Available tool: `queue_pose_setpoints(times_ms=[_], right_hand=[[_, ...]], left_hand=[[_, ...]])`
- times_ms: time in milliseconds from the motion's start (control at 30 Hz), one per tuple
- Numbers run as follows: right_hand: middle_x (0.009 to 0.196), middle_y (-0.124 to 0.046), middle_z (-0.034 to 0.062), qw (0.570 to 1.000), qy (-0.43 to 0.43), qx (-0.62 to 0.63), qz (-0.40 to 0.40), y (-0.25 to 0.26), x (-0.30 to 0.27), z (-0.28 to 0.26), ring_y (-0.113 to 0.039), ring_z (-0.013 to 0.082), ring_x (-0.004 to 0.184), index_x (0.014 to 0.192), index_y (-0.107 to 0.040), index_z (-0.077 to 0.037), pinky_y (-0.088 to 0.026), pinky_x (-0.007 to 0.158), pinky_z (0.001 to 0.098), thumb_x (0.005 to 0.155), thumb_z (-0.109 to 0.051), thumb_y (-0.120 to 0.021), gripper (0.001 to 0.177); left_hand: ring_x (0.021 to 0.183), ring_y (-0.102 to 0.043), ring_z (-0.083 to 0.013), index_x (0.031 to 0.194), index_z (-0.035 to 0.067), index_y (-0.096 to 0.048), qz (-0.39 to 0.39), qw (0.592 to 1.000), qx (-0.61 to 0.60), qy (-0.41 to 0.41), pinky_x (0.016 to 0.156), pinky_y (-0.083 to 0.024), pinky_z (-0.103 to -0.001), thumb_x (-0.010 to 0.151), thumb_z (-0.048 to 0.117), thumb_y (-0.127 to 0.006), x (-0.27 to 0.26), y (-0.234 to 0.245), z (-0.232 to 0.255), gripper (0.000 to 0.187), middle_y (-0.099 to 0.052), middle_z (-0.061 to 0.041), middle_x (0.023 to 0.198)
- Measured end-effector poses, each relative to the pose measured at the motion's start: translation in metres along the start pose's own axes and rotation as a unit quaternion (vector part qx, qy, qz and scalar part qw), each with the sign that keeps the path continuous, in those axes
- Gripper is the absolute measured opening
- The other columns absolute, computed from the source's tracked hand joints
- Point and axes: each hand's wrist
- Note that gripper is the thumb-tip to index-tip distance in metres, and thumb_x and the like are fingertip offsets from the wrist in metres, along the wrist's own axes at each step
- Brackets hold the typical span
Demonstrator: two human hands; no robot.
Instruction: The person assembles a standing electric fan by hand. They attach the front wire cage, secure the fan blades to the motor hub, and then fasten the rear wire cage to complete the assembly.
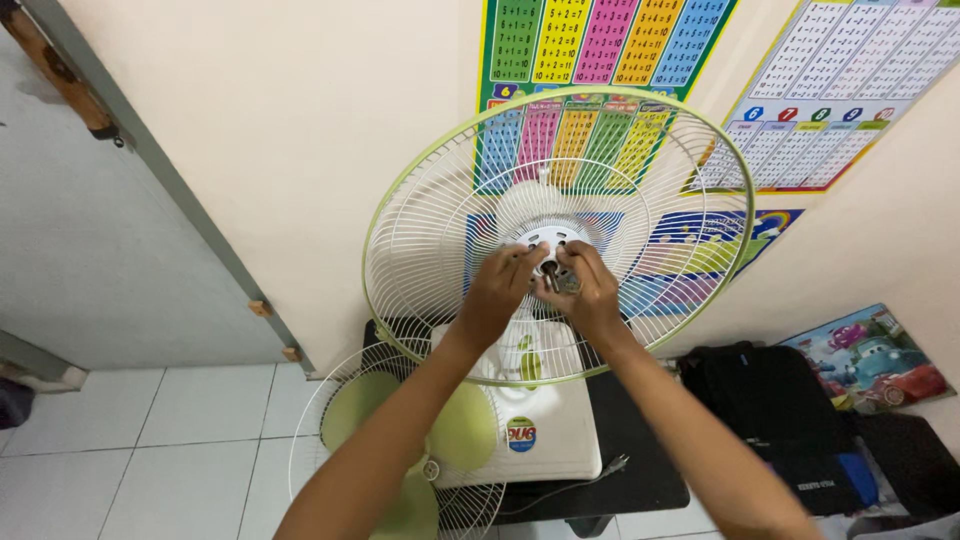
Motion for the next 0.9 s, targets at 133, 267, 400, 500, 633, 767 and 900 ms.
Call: queue_pose_setpoints(times_ms=[133, 267, 400, 500, 633, 767, 900], right_hand=[[0.111, -0.065, 0.0176, 0.993, -0.067, -0.005, 0.095, -0.022, -0.014, -0.017, -0.072, 0.0261, 0.096, 0.101, -0.064, 0.01, -0.064, 0.082, 0.0339, 0.075, -0.009, -0.093, 0.044], [0.107, -0.064, 0.018, 0.983, -0.109, -0.03, 0.145, -0.034, -0.016, -0.027, -0.07, 0.0282, 0.092, 0.096, -0.065, 0.009, -0.062, 0.077, 0.0349, 0.071, -0.01, -0.094, 0.043], [0.107, -0.064, 0.0178, 0.982, -0.102, -0.026, 0.157, -0.033, -0.015, -0.027, -0.07, 0.0287, 0.091, 0.097, -0.064, 0.008, -0.062, 0.075, 0.036, 0.07, -0.01, -0.094, 0.044], [0.105, -0.065, 0.017, 0.979, -0.116, -0.04, 0.161, -0.032, -0.016, -0.03, -0.07, 0.0285, 0.09, 0.093, -0.063, 0.006, -0.06, 0.073, 0.036, 0.069, -0.011, -0.096, 0.044], [0.11, -0.063, 0.0175, 0.976, -0.147, -0.007, 0.163, -0.029, -0.015, -0.037, -0.068, 0.0296, 0.095, 0.099, -0.064, 0.008, -0.06, 0.08, 0.0374, 0.069, -0.009, -0.094, 0.046], [0.116, -0.062, 0.0179, 0.971, -0.184, 0.023, 0.151, -0.027, -0.011, -0.053, -0.067, 0.0287, 0.101, 0.11, -0.063, 0.008, -0.06, 0.085, 0.036, 0.075, -0.006, -0.09, 0.046], [0.121, -0.061, 0.0203, 0.961, -0.232, 0.072, 0.131, -0.021, -0.02, -0.07, -0.065, 0.028, 0.1, 0.127, -0.06, 0.007, -0.057, 0.087, 0.0381, 0.075, -0.001, -0.086, 0.058]], left_hand=[[0.116, -0.06, -0.0253, 0.14, 0.008, -0.056, -0.029, 0.999, 0.018, -0.028, 0.098, -0.05, -0.038, 0.088, 0.007, -0.072, 0.005, -0.001, -0.007, 0.055, -0.063, -0.008, 0.118], [0.117, -0.058, -0.0249, 0.139, 0.009, -0.057, -0.025, 0.999, -0.003, -0.037, 0.101, -0.05, -0.039, 0.089, 0.006, -0.069, 0.008, -0.005, -0.012, 0.052, -0.063, -0.008, 0.119], [0.122, -0.057, -0.0253, 0.139, 0.009, -0.057, -0.035, 0.998, -0.035, -0.041, 0.104, -0.05, -0.038, 0.089, 0.003, -0.068, 0.007, -0.005, -0.016, 0.052, -0.063, -0.009, 0.121], [0.124, -0.057, -0.0266, 0.14, 0.008, -0.056, -0.037, 0.997, -0.053, -0.028, 0.106, -0.05, -0.038, 0.09, 0.0, -0.066, 0.006, -0.007, -0.012, 0.051, -0.063, -0.01, 0.123], [0.125, -0.057, -0.0274, 0.136, 0.007, -0.056, -0.026, 0.996, -0.074, -0.042, 0.108, -0.049, -0.039, 0.087, -0.001, -0.064, 0.01, -0.01, -0.013, 0.05, -0.065, -0.008, 0.129], [0.124, -0.058, -0.0262, 0.135, 0.007, -0.058, -0.008, 0.999, -0.047, -0.013, 0.107, -0.049, -0.039, 0.09, -0.002, -0.065, 0.007, -0.005, -0.002, 0.047, -0.065, -0.007, 0.125], [0.125, -0.06, -0.0268, 0.133, 0.008, -0.06, 0.035, 0.997, -0.037, 0.061, 0.108, -0.049, -0.04, 0.086, -0.004, -0.065, -0.002, -0.001, 0.02, 0.049, -0.066, -0.008, 0.127]])
Point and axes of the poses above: each hand's wrist, its own x-axis towards the middle knuckle, its own y-axis out of the back of the hand, z = x × y
